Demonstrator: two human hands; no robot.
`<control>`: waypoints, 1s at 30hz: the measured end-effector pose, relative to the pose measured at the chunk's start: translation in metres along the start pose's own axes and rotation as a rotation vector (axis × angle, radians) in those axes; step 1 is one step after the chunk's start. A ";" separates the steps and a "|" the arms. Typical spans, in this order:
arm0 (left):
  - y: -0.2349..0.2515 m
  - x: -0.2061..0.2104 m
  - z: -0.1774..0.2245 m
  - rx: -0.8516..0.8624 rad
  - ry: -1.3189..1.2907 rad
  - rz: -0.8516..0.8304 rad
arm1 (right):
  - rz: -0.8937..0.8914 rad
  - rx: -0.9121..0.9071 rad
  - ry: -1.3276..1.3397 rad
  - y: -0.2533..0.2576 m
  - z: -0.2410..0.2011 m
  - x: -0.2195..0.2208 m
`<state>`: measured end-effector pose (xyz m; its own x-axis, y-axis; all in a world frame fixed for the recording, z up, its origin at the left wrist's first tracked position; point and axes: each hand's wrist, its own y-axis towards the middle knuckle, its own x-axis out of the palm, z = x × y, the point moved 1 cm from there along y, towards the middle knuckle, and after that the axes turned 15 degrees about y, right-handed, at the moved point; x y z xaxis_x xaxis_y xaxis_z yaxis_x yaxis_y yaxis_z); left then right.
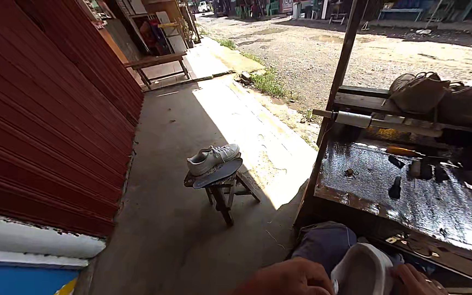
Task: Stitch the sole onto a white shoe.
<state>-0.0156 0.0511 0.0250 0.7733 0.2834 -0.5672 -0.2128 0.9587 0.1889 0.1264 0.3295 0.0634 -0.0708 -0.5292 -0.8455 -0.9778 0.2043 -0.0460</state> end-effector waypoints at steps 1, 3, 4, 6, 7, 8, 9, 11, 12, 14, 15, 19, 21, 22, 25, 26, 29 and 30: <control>0.018 -0.011 -0.005 -0.046 0.026 0.121 | -0.003 0.000 0.011 0.002 0.003 0.001; 0.056 -0.021 -0.014 -0.167 0.351 0.201 | -0.014 -0.001 0.019 0.006 0.007 0.003; 0.071 -0.018 -0.019 -0.184 0.498 0.166 | -0.016 -0.005 0.024 0.007 0.008 0.004; 0.091 -0.008 -0.029 -0.112 0.629 0.111 | -0.013 -0.001 0.033 0.007 0.009 0.004; 0.095 -0.007 -0.031 -0.059 0.659 0.113 | -0.005 0.002 0.037 0.007 0.011 0.005; 0.093 -0.011 -0.030 -0.015 0.685 0.125 | 0.003 0.005 0.048 0.006 0.012 0.005; 0.088 -0.018 -0.025 0.017 0.695 0.123 | 0.011 0.007 0.058 0.004 0.013 0.007; 0.076 -0.030 -0.011 0.078 0.612 0.076 | 0.014 0.008 0.064 0.004 0.013 0.010; 0.071 -0.032 -0.001 0.119 0.480 0.030 | 0.010 0.007 0.053 0.005 0.012 0.011; 0.068 -0.028 0.008 0.233 0.026 -0.067 | -0.017 0.011 0.025 0.009 0.008 0.011; 0.069 -0.023 0.006 0.247 -0.283 -0.102 | -0.034 0.016 0.011 0.011 0.006 0.010; 0.082 -0.005 -0.009 -0.163 -0.899 -0.077 | -0.048 0.001 0.029 0.018 0.001 0.010; 0.091 0.004 -0.006 -0.282 -0.319 -0.134 | 0.012 -0.040 0.084 0.018 0.007 0.012; 0.096 0.009 0.000 -0.276 -0.063 -0.218 | 0.050 -0.056 0.097 0.019 0.011 0.014; 0.099 0.032 0.001 -0.244 0.240 -0.269 | 0.140 -0.112 0.089 0.019 0.013 0.021; 0.101 0.032 -0.003 -0.270 0.225 -0.263 | 0.150 -0.141 0.074 0.020 0.015 0.021; 0.107 0.021 -0.006 -0.406 -0.010 -0.201 | 0.148 -0.232 0.054 0.026 0.022 0.019; 0.108 0.020 -0.006 -0.428 -0.098 -0.181 | 0.145 -0.261 0.050 0.027 0.024 0.018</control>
<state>-0.0268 0.1603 0.0289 0.8690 0.1272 -0.4782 -0.2810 0.9223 -0.2653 0.1037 0.3451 0.0340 -0.2163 -0.5516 -0.8056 -0.9740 0.0653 0.2169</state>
